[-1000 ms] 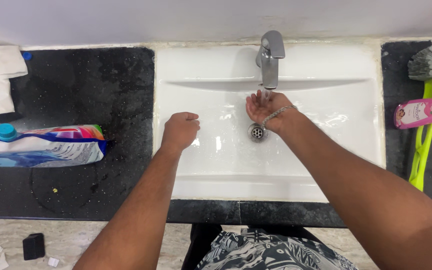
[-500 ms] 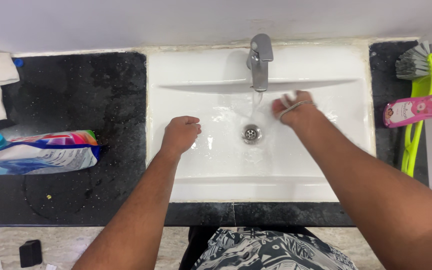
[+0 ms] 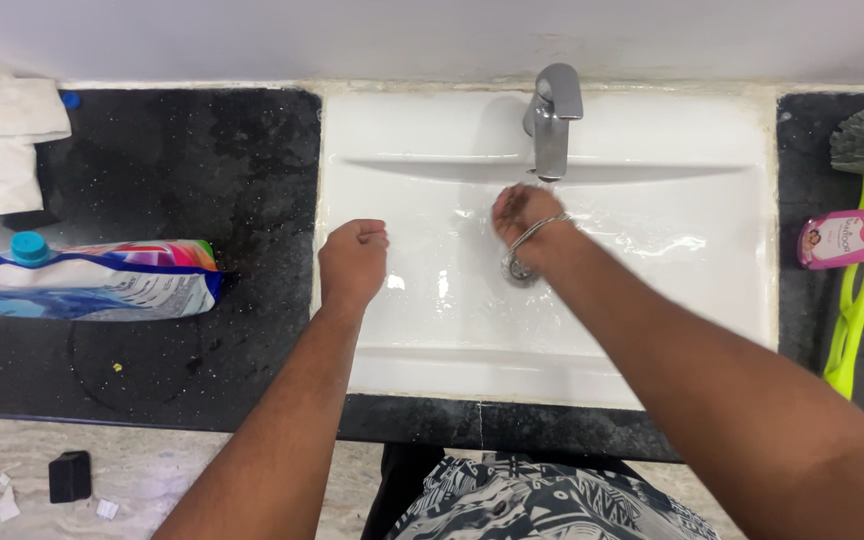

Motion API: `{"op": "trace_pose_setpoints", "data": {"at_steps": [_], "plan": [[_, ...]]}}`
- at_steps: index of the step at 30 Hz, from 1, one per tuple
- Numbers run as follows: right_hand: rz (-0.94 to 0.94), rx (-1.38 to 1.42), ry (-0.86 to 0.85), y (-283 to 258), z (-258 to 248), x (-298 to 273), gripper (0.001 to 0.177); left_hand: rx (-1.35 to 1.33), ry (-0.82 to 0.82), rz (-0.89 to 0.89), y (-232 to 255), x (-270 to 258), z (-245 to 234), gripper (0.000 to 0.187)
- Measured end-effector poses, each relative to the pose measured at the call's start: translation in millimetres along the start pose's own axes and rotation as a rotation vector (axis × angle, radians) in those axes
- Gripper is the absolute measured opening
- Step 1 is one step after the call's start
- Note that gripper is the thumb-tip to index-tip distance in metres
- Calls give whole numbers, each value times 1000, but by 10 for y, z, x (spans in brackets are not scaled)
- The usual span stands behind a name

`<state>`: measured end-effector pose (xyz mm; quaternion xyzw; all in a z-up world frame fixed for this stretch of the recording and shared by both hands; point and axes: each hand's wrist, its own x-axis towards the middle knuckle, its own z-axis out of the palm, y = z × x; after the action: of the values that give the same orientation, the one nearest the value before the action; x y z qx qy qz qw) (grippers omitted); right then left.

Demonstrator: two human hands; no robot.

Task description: The person cleans a bathroom sink by rinsing the basin with water from the faucet and scrubbing the faucet and basin surfaces with a long-handled brush.

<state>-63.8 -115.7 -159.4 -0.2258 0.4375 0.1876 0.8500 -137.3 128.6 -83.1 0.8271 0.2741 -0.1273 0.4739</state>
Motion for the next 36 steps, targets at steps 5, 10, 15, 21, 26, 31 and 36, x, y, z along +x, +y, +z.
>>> {"op": "trace_pose_setpoints", "data": {"at_steps": [5, 10, 15, 21, 26, 31, 36], "plan": [[111, -522, -131, 674, 147, -223, 20, 32, 122, 55, -50, 10, -83, 24], [187, -1586, -271, 775, -138, -198, 26, 18, 133, 72, -75, 50, -115, 23], [71, -383, 33, 3, -555, 139, 40, -11, 131, 104, -102, 36, -115, 22], [38, -34, 106, -469, -31, -204, 26, -44, 78, 87, -149, -4, -49, 25], [180, 7, -54, -462, 154, -260, 27, -151, -128, 70, -97, 7, 132, 32], [279, -8, -77, -558, -44, -271, 23, -352, -394, -133, 164, 82, 539, 45], [201, -69, -57, -1090, -546, -350, 23, -667, -604, -311, 343, 166, 1134, 42]]}}
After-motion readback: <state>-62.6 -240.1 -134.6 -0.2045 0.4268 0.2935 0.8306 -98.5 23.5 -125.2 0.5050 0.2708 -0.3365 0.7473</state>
